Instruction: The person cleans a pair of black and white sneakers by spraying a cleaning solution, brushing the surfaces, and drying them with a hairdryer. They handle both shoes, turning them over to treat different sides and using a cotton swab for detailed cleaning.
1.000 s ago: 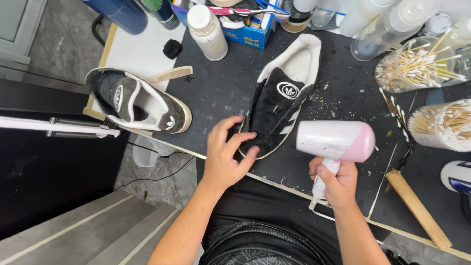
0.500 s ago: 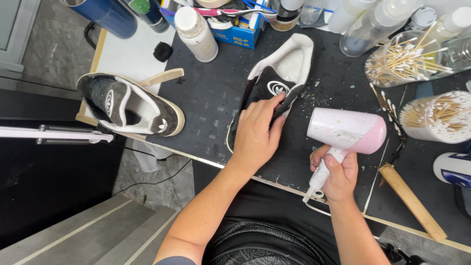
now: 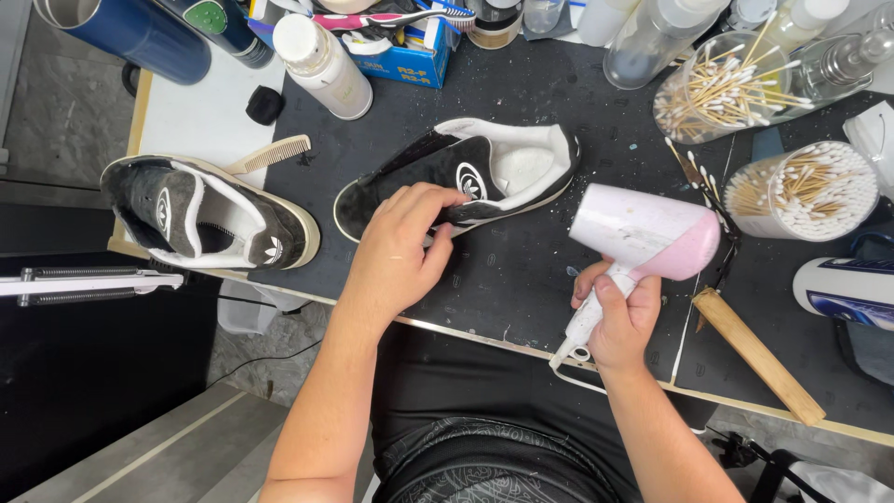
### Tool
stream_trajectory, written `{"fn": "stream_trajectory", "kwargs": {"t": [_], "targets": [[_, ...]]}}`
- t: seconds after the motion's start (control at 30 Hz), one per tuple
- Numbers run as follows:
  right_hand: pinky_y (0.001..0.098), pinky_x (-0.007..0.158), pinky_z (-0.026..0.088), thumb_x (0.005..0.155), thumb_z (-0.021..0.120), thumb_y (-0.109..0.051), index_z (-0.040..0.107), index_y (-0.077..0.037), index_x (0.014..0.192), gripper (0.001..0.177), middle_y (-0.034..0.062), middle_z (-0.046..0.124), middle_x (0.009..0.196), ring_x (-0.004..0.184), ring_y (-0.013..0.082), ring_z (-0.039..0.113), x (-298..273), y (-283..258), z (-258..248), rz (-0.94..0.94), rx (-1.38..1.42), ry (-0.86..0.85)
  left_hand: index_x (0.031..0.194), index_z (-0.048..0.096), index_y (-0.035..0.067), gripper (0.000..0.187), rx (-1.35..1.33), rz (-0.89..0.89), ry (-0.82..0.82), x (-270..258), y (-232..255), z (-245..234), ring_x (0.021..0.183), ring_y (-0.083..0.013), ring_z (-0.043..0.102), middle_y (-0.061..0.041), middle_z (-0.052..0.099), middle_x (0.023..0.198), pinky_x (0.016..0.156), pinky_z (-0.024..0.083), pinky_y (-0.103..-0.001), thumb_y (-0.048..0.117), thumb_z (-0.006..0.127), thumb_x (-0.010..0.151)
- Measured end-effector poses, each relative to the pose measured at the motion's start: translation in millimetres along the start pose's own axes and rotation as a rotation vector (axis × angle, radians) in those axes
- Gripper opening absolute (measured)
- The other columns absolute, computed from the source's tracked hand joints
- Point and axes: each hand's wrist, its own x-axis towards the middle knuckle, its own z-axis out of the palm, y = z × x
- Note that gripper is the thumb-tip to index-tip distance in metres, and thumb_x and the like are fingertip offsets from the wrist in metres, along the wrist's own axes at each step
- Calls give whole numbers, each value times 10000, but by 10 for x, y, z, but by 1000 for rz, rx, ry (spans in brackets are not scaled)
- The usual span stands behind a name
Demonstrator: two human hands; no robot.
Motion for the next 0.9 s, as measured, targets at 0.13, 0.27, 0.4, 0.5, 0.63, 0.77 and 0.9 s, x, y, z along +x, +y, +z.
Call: {"fn": "stream_trajectory", "kwargs": {"t": [0.13, 0.27, 0.4, 0.5, 0.63, 0.77, 0.9], "targets": [[328, 657, 506, 998, 549, -66, 439, -24, 1285, 310, 163, 608, 874, 743, 200, 566, -34, -14, 2, 47, 31, -20, 1250, 640, 56, 403, -91, 58, 37, 74, 92, 68, 1097, -264, 642, -71, 672, 1169, 968, 490, -393, 95, 727, 859], [333, 680, 504, 1038, 527, -52, 459, -13, 1278, 253, 156, 598, 876, 775, 215, 579, -36, -56, -38, 30, 88, 68, 1167, 680, 94, 347, -31, 83, 27, 137, 62, 252, 993, -222, 632, -7, 687, 1046, 899, 417, -377, 205, 808, 864], [333, 682, 501, 1033, 538, -75, 472, -6, 1286, 270, 160, 591, 871, 770, 216, 574, -112, -214, -211, 58, 7, 118, 981, 690, 122, 255, -29, 92, 39, 218, -115, 278, 883, -203, 592, 13, 664, 919, 811, 379, -350, 253, 840, 821], [332, 683, 501, 1035, 550, -93, 471, -6, 1277, 269, 171, 594, 876, 766, 215, 571, -164, -297, -393, 66, -73, 110, 884, 675, 123, 265, -49, 91, 2, 198, -149, 280, 820, -201, 562, 13, 636, 838, 786, 367, -349, 279, 866, 787], [323, 691, 515, 1045, 560, -112, 474, -11, 1277, 267, 170, 607, 885, 783, 211, 589, -126, -252, -479, 33, 7, 65, 799, 637, 123, 286, -45, 125, -61, 264, -169, 172, 795, -193, 550, 6, 604, 783, 781, 363, -341, 282, 873, 764], [313, 653, 520, 1011, 574, -129, 483, -9, 1272, 301, 169, 628, 869, 747, 199, 597, -136, -239, -561, 77, 26, -42, 809, 632, 121, 220, -9, 175, -69, 248, -131, 79, 833, -225, 563, 3, 607, 798, 822, 382, -367, 201, 827, 748], [312, 656, 519, 1010, 592, -144, 469, -3, 1262, 314, 172, 629, 876, 744, 193, 591, -172, -194, -541, 65, -59, 2, 883, 613, 105, 184, 52, 215, -3, 192, 65, 152, 1000, -248, 616, -24, 629, 907, 991, 448, -413, 71, 715, 734]]}}
